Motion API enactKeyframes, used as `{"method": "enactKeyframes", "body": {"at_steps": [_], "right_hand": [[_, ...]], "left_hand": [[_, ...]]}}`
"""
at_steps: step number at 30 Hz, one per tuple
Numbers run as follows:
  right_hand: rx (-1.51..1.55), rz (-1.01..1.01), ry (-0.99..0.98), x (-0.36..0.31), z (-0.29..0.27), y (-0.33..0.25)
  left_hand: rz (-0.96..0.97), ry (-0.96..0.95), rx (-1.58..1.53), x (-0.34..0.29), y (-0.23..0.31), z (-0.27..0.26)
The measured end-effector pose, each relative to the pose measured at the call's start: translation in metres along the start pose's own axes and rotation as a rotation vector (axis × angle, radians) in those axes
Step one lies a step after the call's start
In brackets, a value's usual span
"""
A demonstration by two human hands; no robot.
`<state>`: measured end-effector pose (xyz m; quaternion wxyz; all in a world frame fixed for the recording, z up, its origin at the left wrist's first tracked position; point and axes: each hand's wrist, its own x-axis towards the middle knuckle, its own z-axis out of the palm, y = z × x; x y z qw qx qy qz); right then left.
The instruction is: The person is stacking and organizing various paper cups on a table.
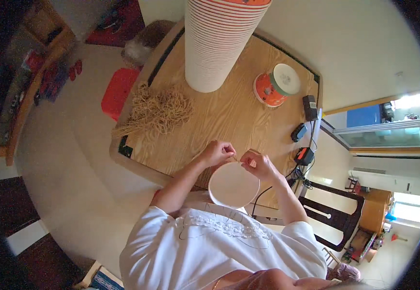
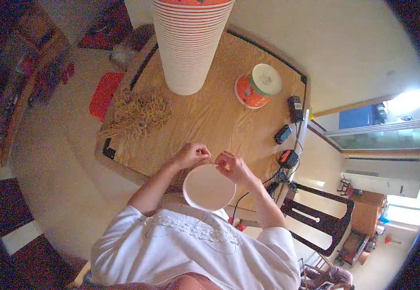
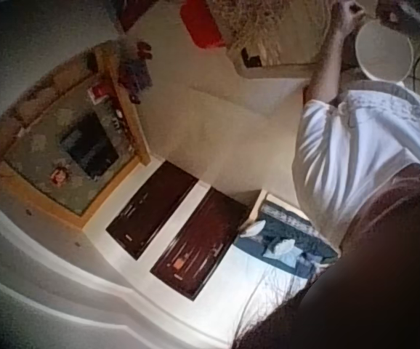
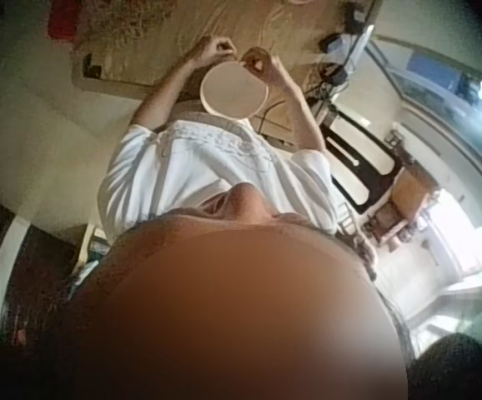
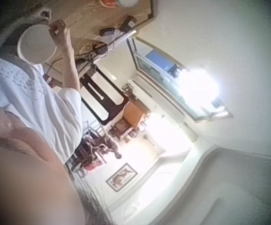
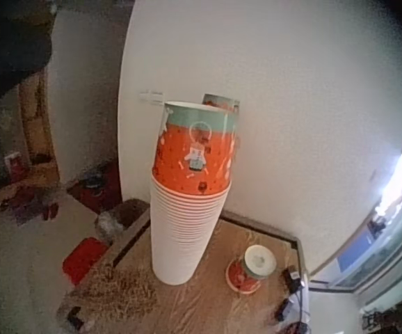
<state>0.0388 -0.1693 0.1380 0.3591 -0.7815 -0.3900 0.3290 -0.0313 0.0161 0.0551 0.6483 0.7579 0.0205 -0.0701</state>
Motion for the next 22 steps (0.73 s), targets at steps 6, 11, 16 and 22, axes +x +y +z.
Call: {"method": "enactKeyframes", "body": {"at_steps": [6, 11, 16, 22], "right_hand": [[-0.105, -0.046, 0.104, -0.005, 0.002, -0.034], [-0.080, -0.022, 0.121, -0.005, 0.005, -0.046], [-0.144, -0.129, 0.089, -0.006, 0.001, -0.045], [-0.124, 0.047, 0.287, -0.005, -0.015, -0.035]], "left_hand": [[-0.022, -0.015, -0.117, -0.008, 0.024, -0.006], [0.000, -0.030, -0.060, -0.013, 0.036, -0.010], [-0.044, -0.047, -0.056, -0.014, 0.035, -0.010], [-0.015, 0.143, -0.267, -0.018, -0.013, -0.045]]}}
